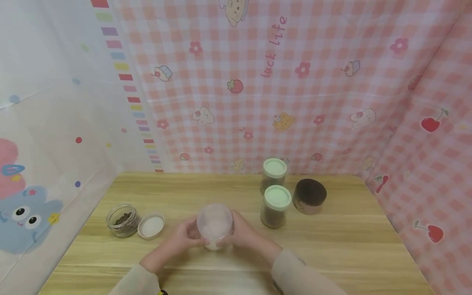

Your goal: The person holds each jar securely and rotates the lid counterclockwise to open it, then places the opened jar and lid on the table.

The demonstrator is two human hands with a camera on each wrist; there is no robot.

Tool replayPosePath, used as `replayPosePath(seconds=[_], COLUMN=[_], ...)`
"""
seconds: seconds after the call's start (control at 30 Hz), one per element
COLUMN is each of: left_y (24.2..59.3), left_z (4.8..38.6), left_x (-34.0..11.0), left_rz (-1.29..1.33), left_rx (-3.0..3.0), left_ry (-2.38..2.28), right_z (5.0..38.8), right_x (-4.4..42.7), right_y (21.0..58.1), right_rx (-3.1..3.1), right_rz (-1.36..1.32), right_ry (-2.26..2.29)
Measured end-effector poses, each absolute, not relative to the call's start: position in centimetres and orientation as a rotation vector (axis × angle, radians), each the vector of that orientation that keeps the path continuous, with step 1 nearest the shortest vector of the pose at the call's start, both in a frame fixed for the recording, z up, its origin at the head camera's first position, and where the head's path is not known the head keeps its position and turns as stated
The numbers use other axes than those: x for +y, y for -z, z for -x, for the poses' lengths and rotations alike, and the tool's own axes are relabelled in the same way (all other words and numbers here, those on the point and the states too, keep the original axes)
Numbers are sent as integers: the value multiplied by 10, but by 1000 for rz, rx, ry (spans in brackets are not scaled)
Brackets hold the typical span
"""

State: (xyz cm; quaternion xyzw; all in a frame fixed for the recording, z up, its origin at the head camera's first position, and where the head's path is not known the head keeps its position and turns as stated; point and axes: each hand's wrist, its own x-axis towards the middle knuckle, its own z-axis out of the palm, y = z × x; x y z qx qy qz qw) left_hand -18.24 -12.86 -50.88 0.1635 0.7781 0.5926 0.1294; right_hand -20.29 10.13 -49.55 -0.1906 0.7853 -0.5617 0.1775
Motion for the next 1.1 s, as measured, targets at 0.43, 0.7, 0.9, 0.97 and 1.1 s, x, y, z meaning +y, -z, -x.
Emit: replayPosePath(seconds=[0.43,0.7,0.9,0.97,1.1], left_y=[508,507,510,511,511], left_z=[172,168,167,167,166], left_x=[-112,-98,-87,-84,-82], left_rz=[-554,-642,-660,-659,-656], left_rx=[2206,2181,2184,2181,2172], left_ry=[-1701,-1677,-1663,-1664,-1666], right_z=[176,163,154,152,150], right_x=[121,135,145,147,149], right_y=[496,495,495,495,494], right_rx=[2285,2327,2387,2409,2450], right_rz=[541,473,451,453,464], right_ry=[1573,1588,1571,1560,1534])
